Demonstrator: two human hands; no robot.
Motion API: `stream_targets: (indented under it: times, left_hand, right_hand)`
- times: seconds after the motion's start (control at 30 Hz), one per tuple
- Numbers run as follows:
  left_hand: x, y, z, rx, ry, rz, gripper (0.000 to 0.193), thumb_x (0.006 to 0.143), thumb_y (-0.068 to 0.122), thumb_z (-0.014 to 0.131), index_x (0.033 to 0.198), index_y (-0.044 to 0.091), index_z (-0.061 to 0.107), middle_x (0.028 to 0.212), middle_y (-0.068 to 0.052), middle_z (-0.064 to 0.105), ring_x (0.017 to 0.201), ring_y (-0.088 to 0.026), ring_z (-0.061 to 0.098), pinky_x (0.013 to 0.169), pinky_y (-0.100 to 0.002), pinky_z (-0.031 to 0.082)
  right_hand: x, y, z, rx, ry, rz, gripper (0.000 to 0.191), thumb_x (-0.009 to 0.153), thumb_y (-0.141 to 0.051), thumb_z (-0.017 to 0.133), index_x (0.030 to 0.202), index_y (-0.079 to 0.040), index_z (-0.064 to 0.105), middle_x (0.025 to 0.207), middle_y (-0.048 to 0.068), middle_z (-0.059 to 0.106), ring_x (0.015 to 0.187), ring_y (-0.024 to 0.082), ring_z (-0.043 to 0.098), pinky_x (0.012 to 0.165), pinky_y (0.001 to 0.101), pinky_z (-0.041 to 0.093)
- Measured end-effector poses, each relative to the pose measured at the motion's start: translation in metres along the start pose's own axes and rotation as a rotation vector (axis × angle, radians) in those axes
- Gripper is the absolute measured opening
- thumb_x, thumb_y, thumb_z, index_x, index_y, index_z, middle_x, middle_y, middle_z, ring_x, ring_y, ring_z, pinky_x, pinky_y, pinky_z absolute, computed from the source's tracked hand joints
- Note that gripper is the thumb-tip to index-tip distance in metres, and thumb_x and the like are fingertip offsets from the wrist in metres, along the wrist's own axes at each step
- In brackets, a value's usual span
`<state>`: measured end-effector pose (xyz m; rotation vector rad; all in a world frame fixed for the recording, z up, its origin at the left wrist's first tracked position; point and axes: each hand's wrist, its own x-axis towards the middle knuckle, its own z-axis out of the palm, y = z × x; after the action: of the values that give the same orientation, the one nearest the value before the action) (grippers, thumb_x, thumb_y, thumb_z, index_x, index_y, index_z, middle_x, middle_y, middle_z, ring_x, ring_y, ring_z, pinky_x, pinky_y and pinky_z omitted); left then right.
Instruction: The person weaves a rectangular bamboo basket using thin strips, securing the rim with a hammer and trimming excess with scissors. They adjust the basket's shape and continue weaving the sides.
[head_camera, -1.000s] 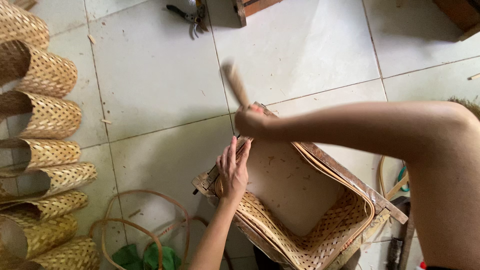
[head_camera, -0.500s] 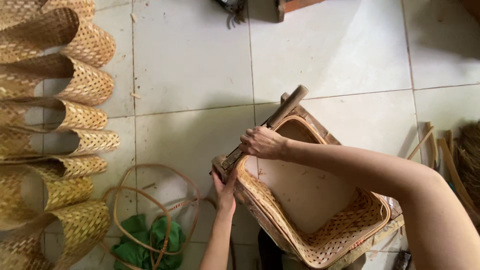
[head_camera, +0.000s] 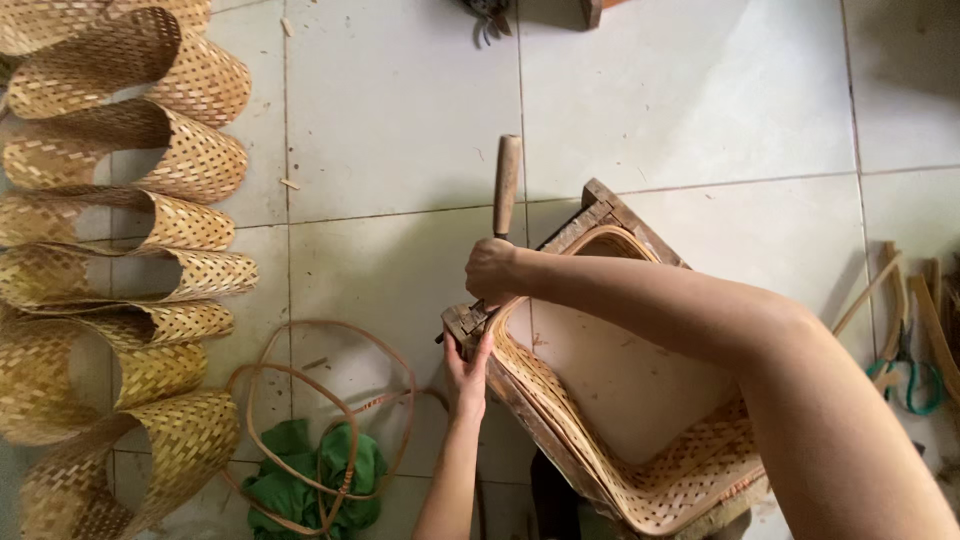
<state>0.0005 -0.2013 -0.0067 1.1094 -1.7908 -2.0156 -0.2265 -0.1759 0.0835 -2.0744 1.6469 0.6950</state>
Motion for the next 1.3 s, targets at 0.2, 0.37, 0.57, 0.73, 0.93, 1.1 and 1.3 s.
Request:
stream_targets:
  times: [0.2,0.37,0.57,0.73,0.93,1.1,1.3]
  left_hand:
    - [-0.014,0.021,0.012,0.183,0.039,0.189,0.088,0.095,0.037,0.071,0.162,0.007,0.023,0.157,-0.027,0.028,0.142,-0.041,0.029,0.115,-0.056,0.024]
    - [-0.006,0.063,0.05,0.864,0.061,0.775,0.07,0.098,0.028,0.069,0.158,0.012,0.038,0.165,-0.025,0.032,0.156,-0.041,0.022,0.124,-0.058,0.021]
    - [0.016,0.067,0.094,1.026,-0.156,0.72,0.055,0.099,0.033,0.065,0.149,0.013,0.052,0.14,-0.013,0.063,0.128,-0.034,0.058,0.114,-0.052,0.037]
    - [0.008,0.063,0.098,1.037,-0.096,0.766,0.05,0.099,0.031,0.064,0.145,0.012,0.056,0.131,-0.014,0.067,0.121,-0.035,0.062,0.106,-0.049,0.043]
    - [0.009,0.064,0.102,1.043,-0.089,0.76,0.05,0.097,0.029,0.066,0.144,0.013,0.057,0.129,-0.014,0.067,0.12,-0.035,0.062,0.104,-0.049,0.044]
    - [0.009,0.063,0.102,1.032,-0.089,0.752,0.049,0.098,0.028,0.067,0.144,0.013,0.057,0.128,-0.013,0.068,0.12,-0.035,0.062,0.104,-0.049,0.045]
    - [0.011,0.062,0.101,1.02,-0.086,0.768,0.049,0.097,0.026,0.067,0.143,0.012,0.058,0.131,-0.013,0.068,0.121,-0.035,0.063,0.105,-0.048,0.045]
  right_hand:
    - [-0.077,-0.064,0.051,0.055,0.734,0.555,0.028,0.092,-0.028,0.064,0.11,-0.007,0.068,0.08,0.006,0.07,0.064,0.017,0.067,0.049,0.0306,0.054]
    - [-0.126,-0.116,0.124,1.647,1.274,0.739,0.039,0.108,-0.032,0.046,0.129,-0.006,0.065,0.074,0.001,0.06,0.06,0.013,0.059,0.054,0.0305,0.051]
    - [-0.096,-0.122,0.196,2.862,1.355,0.439,0.046,0.106,-0.052,0.043,0.1,-0.011,0.064,0.061,-0.003,0.048,0.043,0.008,0.04,0.04,0.0242,0.033]
    - [-0.091,-0.096,0.195,2.904,1.768,-0.033,0.028,0.105,-0.039,0.057,0.098,-0.013,0.055,0.083,-0.004,0.059,0.057,0.006,0.046,0.047,0.0222,0.037]
    - [-0.095,-0.082,0.176,2.986,1.907,-0.127,0.023,0.103,-0.032,0.062,0.114,-0.013,0.053,0.089,-0.002,0.065,0.056,0.006,0.046,0.043,0.0201,0.036]
    - [-0.088,-0.08,0.176,3.065,1.918,-0.161,0.025,0.102,-0.029,0.063,0.118,-0.013,0.052,0.09,0.002,0.065,0.054,0.007,0.045,0.04,0.0207,0.035]
    - [-0.081,-0.077,0.174,3.075,1.958,-0.665,0.03,0.104,-0.029,0.061,0.128,-0.014,0.052,0.091,0.003,0.064,0.056,0.006,0.046,0.042,0.0186,0.036]
